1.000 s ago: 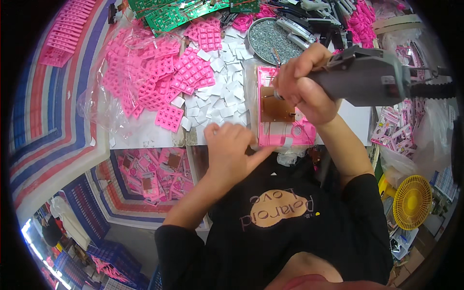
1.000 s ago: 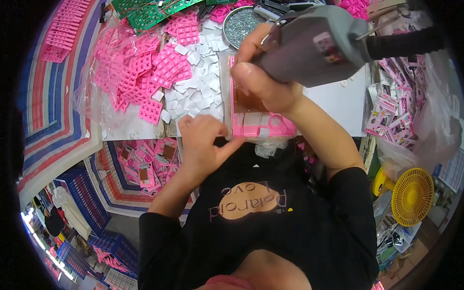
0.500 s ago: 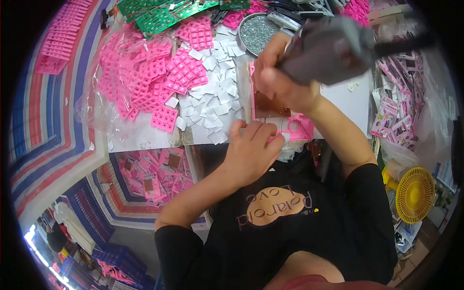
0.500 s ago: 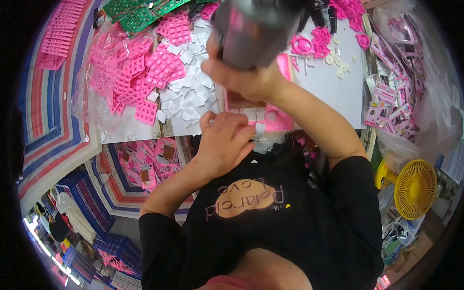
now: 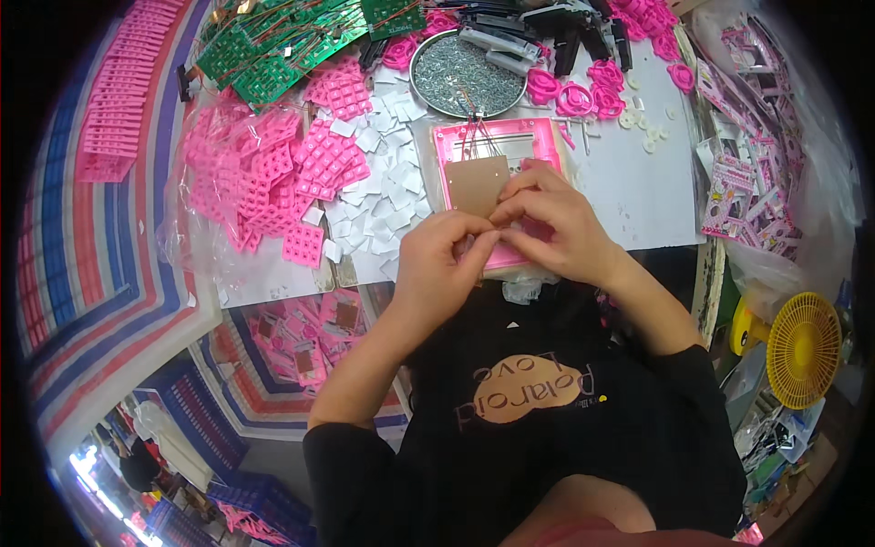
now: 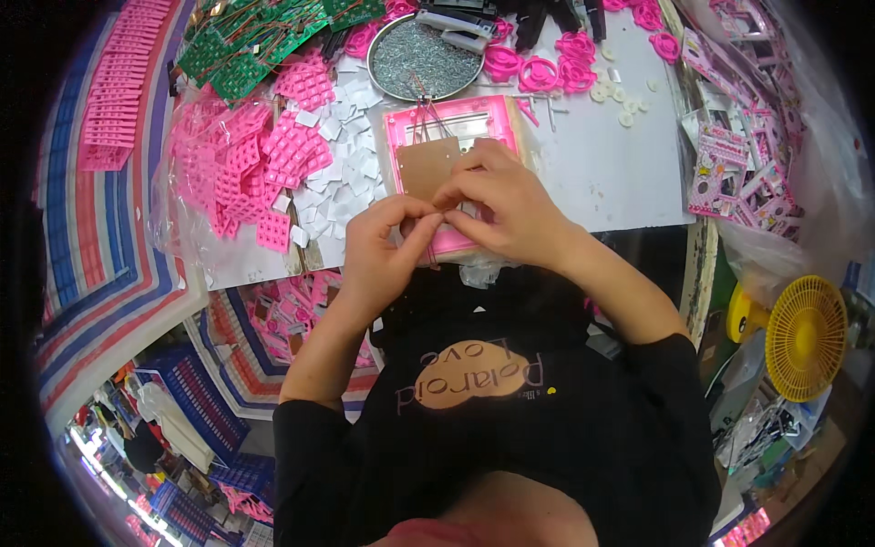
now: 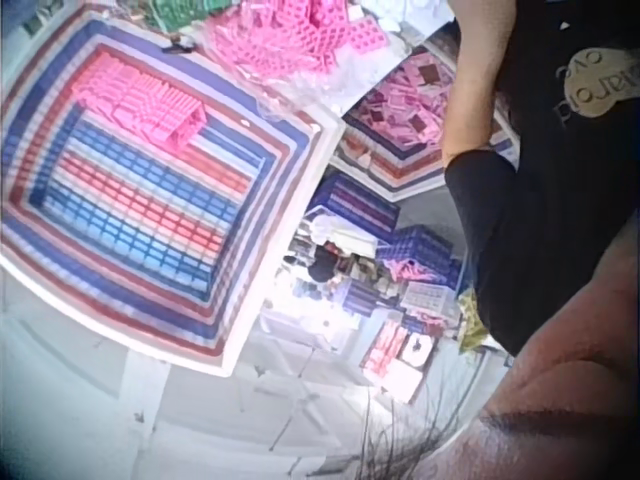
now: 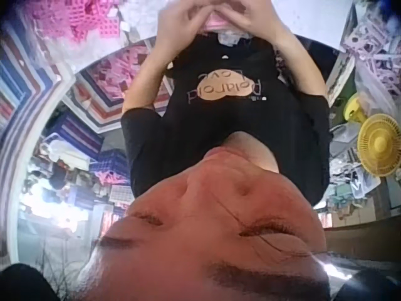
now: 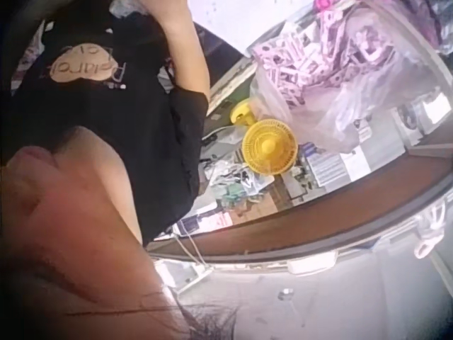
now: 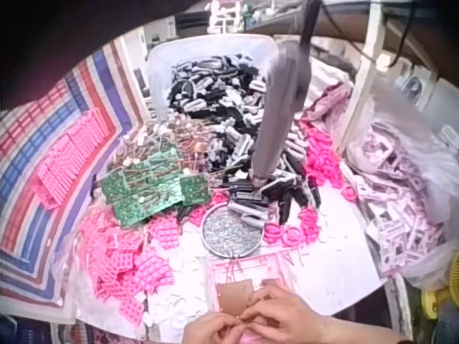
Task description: Assemble internal components and decorative elements of a pink toy piggy bank using a hot glue gun.
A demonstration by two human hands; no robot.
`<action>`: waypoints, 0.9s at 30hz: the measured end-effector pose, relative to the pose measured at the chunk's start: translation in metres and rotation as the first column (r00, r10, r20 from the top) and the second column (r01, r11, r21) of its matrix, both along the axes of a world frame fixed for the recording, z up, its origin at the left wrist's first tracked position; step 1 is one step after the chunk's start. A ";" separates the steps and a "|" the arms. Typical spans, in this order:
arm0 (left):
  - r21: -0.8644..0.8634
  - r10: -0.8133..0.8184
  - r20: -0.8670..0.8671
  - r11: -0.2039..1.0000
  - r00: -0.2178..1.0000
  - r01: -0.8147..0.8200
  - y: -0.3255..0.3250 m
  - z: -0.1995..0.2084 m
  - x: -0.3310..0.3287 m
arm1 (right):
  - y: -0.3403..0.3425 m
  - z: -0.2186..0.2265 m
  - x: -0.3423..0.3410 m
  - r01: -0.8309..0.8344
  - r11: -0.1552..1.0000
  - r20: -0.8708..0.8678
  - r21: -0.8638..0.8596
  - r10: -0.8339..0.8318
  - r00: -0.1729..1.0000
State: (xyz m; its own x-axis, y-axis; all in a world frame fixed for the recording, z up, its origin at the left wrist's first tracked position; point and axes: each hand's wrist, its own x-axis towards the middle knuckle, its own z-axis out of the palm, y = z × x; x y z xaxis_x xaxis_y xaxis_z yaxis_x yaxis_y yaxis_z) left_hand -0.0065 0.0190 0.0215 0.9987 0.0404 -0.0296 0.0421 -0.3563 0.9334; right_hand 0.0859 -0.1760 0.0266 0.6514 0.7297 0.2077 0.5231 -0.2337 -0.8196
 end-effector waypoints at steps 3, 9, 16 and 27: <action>-0.192 0.007 -0.074 0.981 0.997 -0.021 0.008 -0.009 -0.002 | 0.006 -0.003 0.001 0.040 0.999 -0.097 0.018 -0.038 0.995; 0.121 -0.030 0.106 0.992 0.994 0.017 0.009 -0.004 0.002 | 0.009 -0.006 0.005 0.016 1.000 -0.092 -0.001 -0.016 0.996; 0.420 -0.174 0.248 0.906 0.953 0.056 0.007 -0.005 0.001 | 0.010 0.000 0.006 -0.008 1.000 -0.230 -0.030 0.001 0.973; 0.521 -0.198 0.292 0.854 0.936 0.018 0.003 -0.013 0.011 | 0.013 -0.001 0.005 0.016 0.999 -0.238 -0.049 -0.027 0.971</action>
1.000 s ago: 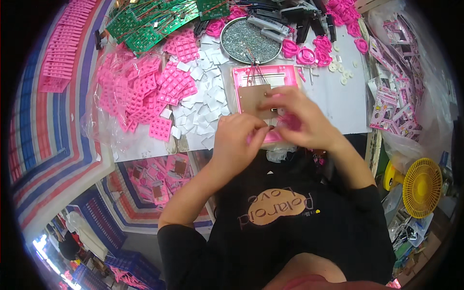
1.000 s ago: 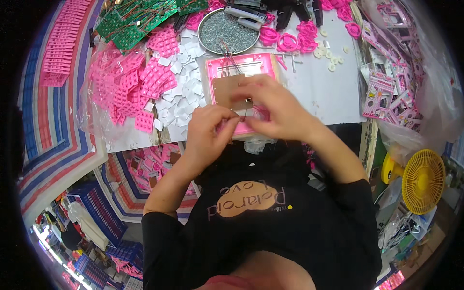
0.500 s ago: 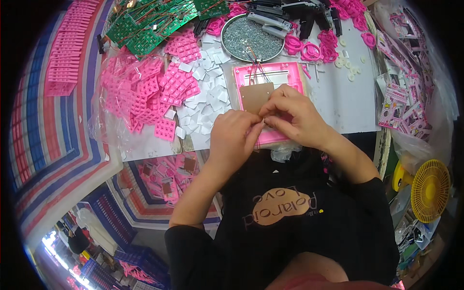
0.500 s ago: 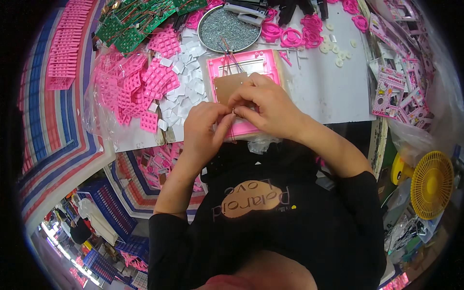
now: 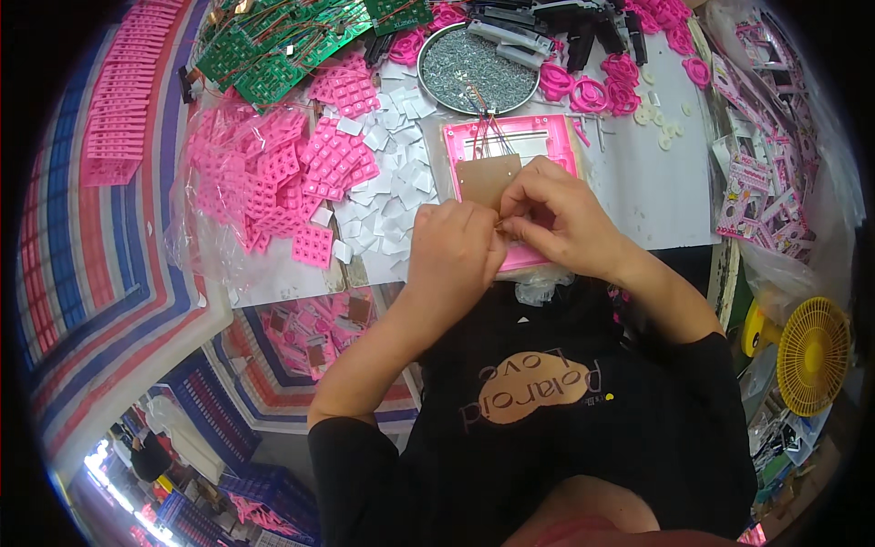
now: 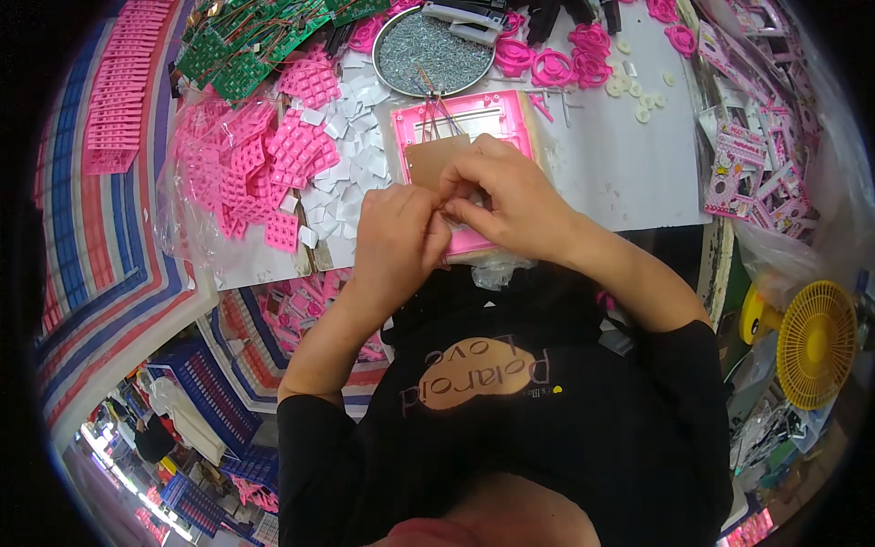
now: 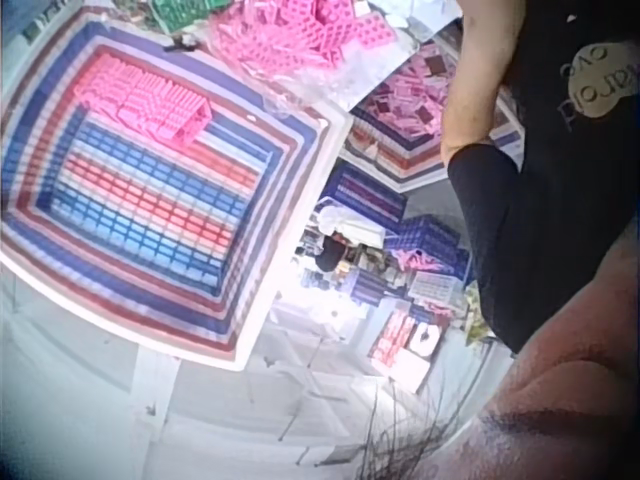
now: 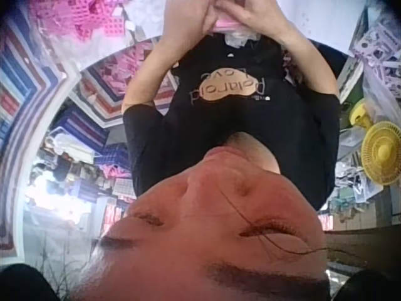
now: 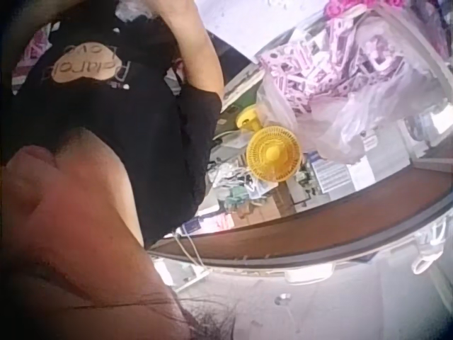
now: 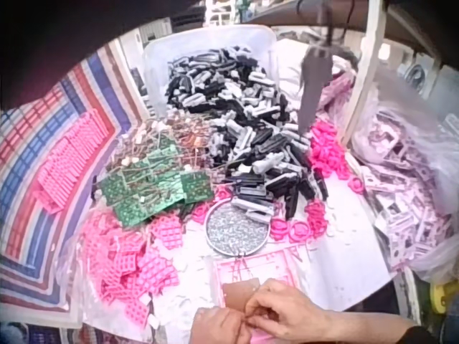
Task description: Assemble internal components and decorative elements of a pink toy piggy bank using a hot glue gun.
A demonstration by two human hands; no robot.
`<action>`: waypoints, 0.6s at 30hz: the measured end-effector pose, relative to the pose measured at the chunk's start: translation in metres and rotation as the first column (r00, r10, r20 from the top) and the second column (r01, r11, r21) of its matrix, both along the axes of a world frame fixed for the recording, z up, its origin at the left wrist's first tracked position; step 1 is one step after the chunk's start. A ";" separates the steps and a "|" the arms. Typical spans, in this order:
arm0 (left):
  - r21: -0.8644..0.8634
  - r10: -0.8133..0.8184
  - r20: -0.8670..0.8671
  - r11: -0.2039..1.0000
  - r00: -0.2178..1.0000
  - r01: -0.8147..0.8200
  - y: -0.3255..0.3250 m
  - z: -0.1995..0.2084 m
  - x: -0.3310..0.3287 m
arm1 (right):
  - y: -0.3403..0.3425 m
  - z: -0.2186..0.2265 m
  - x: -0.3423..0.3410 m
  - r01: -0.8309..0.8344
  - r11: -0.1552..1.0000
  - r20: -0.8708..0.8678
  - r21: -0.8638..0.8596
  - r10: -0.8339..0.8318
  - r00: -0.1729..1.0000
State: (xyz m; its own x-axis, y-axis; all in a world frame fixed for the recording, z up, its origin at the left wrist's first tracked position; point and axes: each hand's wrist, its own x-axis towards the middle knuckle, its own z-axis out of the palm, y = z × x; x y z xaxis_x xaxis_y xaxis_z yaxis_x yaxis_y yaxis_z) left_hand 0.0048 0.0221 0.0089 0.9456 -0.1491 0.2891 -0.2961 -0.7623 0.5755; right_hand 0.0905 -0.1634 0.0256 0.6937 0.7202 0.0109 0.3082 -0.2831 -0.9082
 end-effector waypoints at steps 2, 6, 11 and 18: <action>-0.119 0.001 -0.050 0.993 0.999 -0.007 0.009 0.001 0.000 | -0.002 0.007 0.002 -0.015 1.000 -0.043 -0.020 0.014 0.999; -0.197 0.006 -0.151 0.980 0.989 -0.036 0.015 0.020 0.002 | -0.002 0.005 0.004 -0.013 1.000 -0.109 -0.016 0.011 0.994; -0.142 -0.009 -0.094 0.990 0.996 -0.005 0.013 0.013 0.000 | -0.001 0.008 0.007 -0.057 0.995 -0.044 -0.077 0.054 0.998; -0.095 0.016 -0.070 0.995 0.997 -0.023 0.008 0.017 -0.003 | -0.002 0.006 0.003 0.000 1.000 -0.092 0.010 0.001 0.996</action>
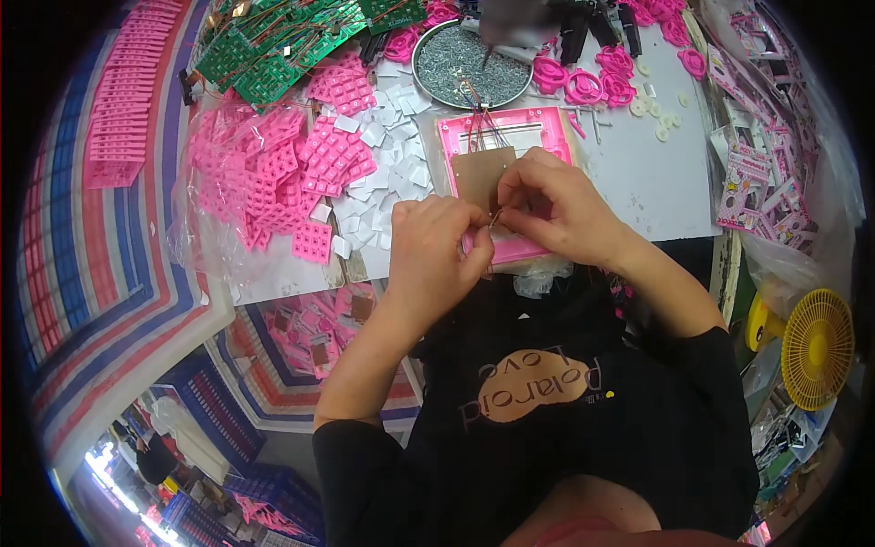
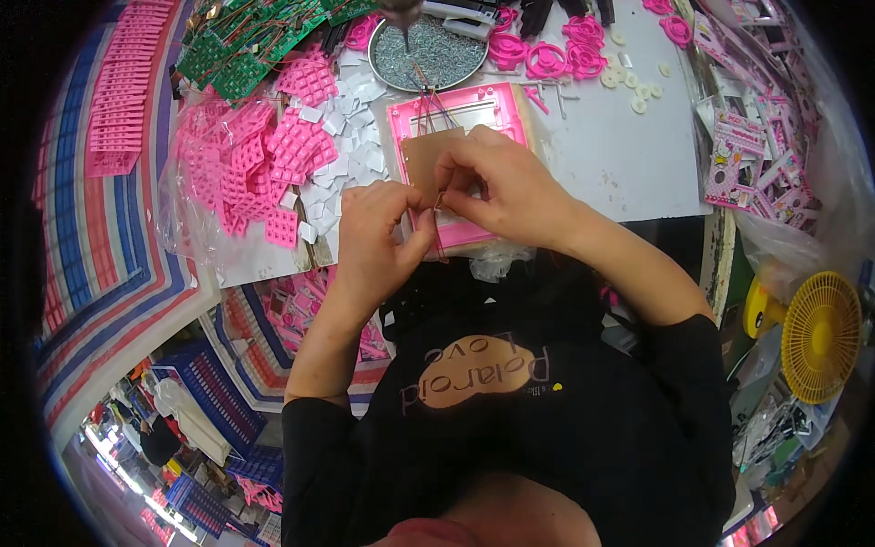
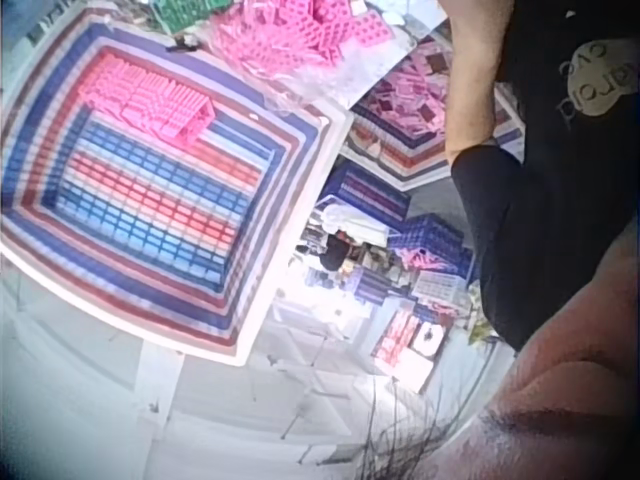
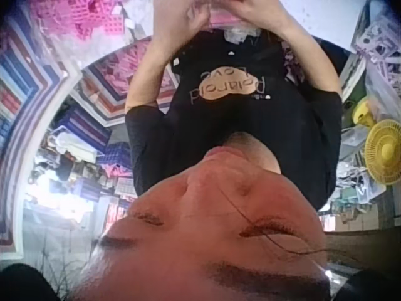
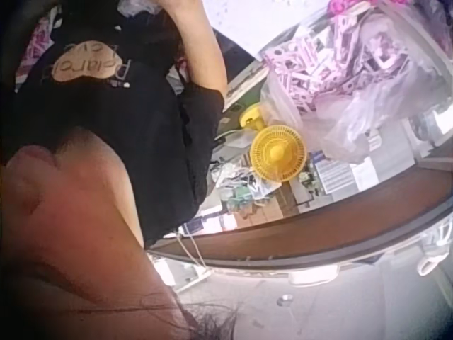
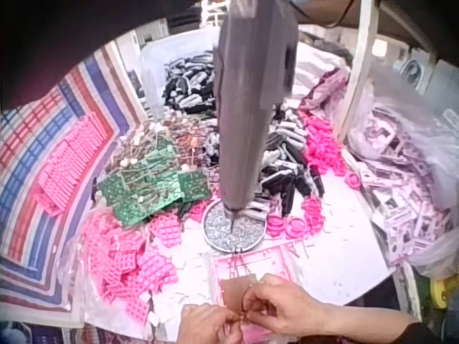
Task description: Assemble internal components and decorative elements of a pink toy piggy bank using a hot glue gun.
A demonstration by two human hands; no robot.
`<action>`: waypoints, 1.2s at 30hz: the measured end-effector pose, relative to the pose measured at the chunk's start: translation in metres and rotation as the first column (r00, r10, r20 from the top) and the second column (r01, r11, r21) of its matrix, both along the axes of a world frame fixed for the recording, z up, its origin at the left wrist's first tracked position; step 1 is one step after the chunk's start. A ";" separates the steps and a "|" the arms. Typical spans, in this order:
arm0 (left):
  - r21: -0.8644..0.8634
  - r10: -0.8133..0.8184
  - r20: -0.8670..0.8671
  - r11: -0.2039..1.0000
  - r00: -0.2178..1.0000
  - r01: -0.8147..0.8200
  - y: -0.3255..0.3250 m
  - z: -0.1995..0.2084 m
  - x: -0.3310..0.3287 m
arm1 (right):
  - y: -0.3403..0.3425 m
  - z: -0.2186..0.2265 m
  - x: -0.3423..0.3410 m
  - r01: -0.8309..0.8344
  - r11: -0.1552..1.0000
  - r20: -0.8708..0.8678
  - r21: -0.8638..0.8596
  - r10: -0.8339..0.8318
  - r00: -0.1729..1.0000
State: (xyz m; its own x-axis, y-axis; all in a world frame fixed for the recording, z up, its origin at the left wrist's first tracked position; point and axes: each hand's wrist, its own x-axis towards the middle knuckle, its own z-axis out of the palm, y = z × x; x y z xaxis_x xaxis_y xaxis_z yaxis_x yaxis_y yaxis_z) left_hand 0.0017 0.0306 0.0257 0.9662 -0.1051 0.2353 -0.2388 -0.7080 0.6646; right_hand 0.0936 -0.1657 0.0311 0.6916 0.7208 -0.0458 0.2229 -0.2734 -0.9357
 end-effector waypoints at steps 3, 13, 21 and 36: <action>0.007 0.001 0.022 1.000 1.000 -0.001 -0.001 0.000 0.000 | 0.000 -0.002 0.001 0.002 1.000 0.037 0.011 -0.002 0.999; -0.096 0.005 -0.075 0.995 0.997 -0.012 -0.002 -0.004 -0.001 | 0.001 -0.010 -0.001 0.009 0.998 0.382 0.057 -0.030 0.924; -0.428 0.085 -0.280 0.881 0.956 -0.204 -0.025 -0.002 -0.011 | -0.008 0.004 -0.036 0.229 0.969 -0.198 0.089 -0.209 0.958; -0.395 -0.101 -0.333 0.918 0.937 -0.041 0.005 0.001 0.006 | -0.004 -0.022 -0.028 -0.036 0.997 0.696 0.074 -0.025 0.718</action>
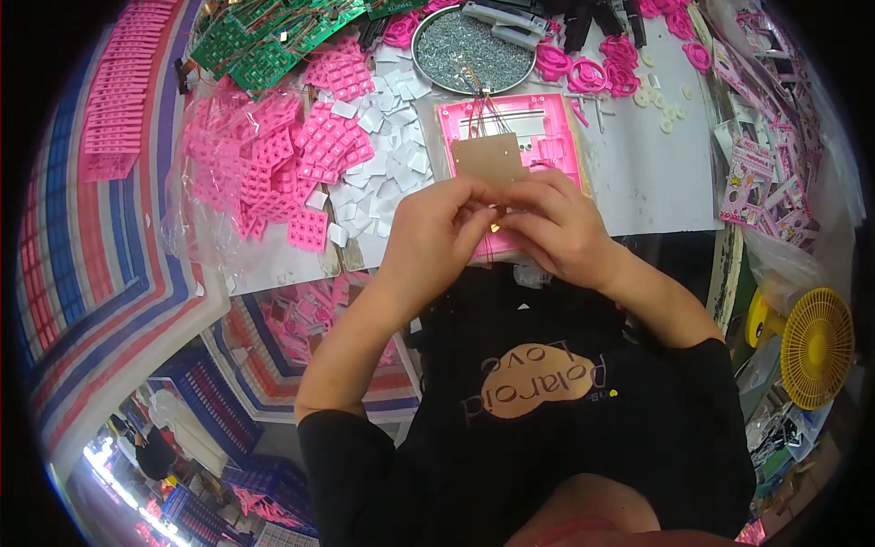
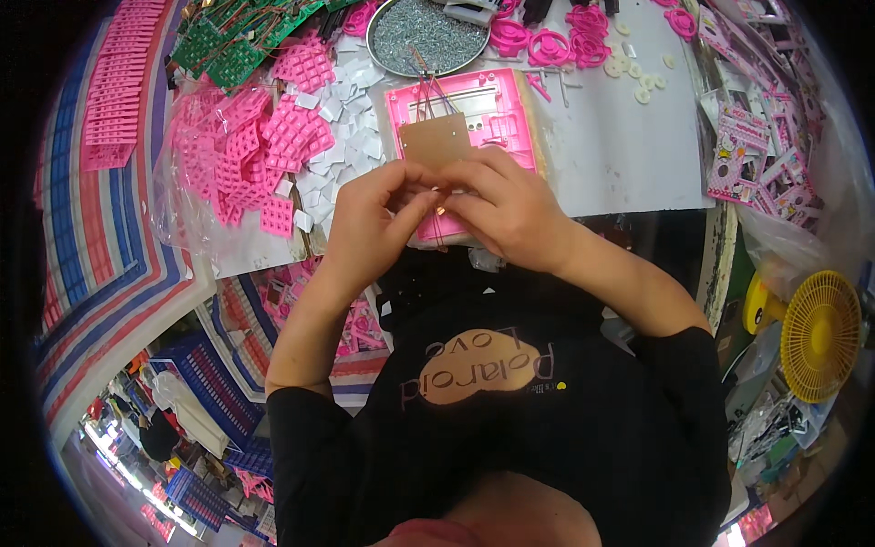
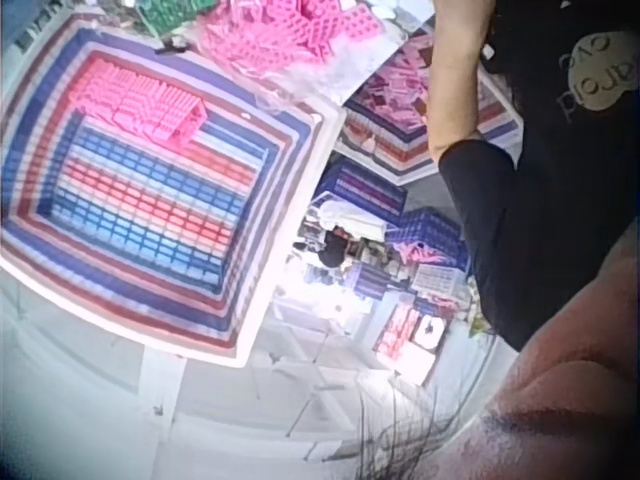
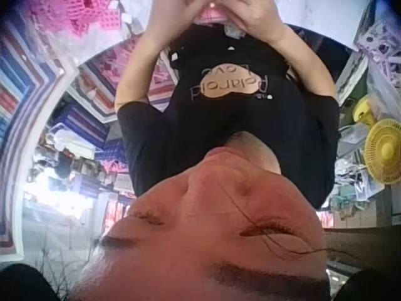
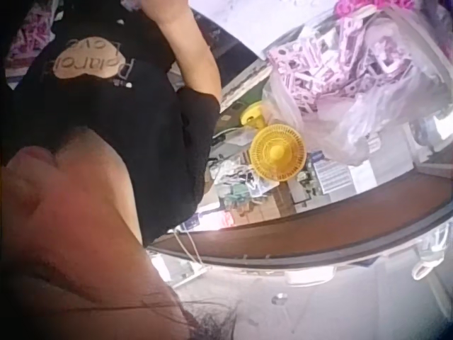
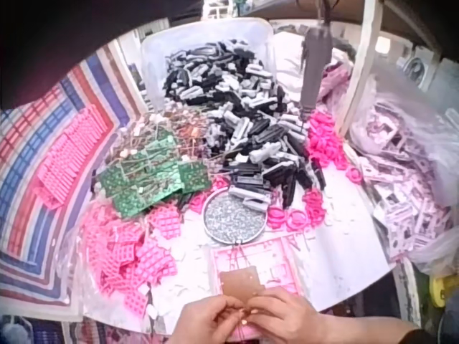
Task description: Assemble internal components and decorative elements of a pink toy piggy bank using a hot glue gun.
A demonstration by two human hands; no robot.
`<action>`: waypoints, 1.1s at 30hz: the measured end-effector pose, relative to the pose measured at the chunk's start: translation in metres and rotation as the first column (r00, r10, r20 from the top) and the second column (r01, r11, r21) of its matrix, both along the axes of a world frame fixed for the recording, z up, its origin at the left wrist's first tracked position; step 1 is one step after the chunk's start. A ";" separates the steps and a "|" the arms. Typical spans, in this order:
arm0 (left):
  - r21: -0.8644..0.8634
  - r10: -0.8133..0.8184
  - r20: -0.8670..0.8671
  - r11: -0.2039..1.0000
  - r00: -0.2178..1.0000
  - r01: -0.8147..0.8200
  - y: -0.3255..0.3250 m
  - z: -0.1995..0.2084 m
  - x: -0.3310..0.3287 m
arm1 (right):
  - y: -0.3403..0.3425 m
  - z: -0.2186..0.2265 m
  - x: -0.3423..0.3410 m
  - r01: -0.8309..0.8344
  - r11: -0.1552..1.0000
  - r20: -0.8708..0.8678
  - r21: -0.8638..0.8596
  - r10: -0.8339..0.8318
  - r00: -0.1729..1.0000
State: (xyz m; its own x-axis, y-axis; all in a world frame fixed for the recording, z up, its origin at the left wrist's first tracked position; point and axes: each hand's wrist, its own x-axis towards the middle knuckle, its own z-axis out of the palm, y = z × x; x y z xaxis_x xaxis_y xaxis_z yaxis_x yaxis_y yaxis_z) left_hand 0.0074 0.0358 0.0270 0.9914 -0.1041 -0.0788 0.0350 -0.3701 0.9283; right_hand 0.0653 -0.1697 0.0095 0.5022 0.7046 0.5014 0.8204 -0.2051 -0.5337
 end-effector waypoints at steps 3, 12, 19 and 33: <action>0.212 -0.030 0.197 0.977 0.980 -0.013 -0.002 -0.003 -0.003 | 0.003 -0.003 -0.001 0.007 0.998 0.044 -0.059 -0.004 0.999; 0.276 0.001 0.295 0.957 0.955 -0.086 0.002 -0.017 -0.004 | 0.008 0.002 -0.007 0.040 0.980 0.053 -0.194 -0.031 0.998; 0.101 0.425 0.471 0.845 0.773 -0.526 -0.005 -0.014 -0.053 | -0.005 0.021 -0.013 -0.006 0.900 -0.023 -0.437 -0.005 1.000; 0.191 0.341 0.175 0.909 0.924 -0.372 -0.048 -0.038 -0.081 | 0.001 0.006 -0.009 -0.007 0.986 -0.031 -0.166 0.002 1.000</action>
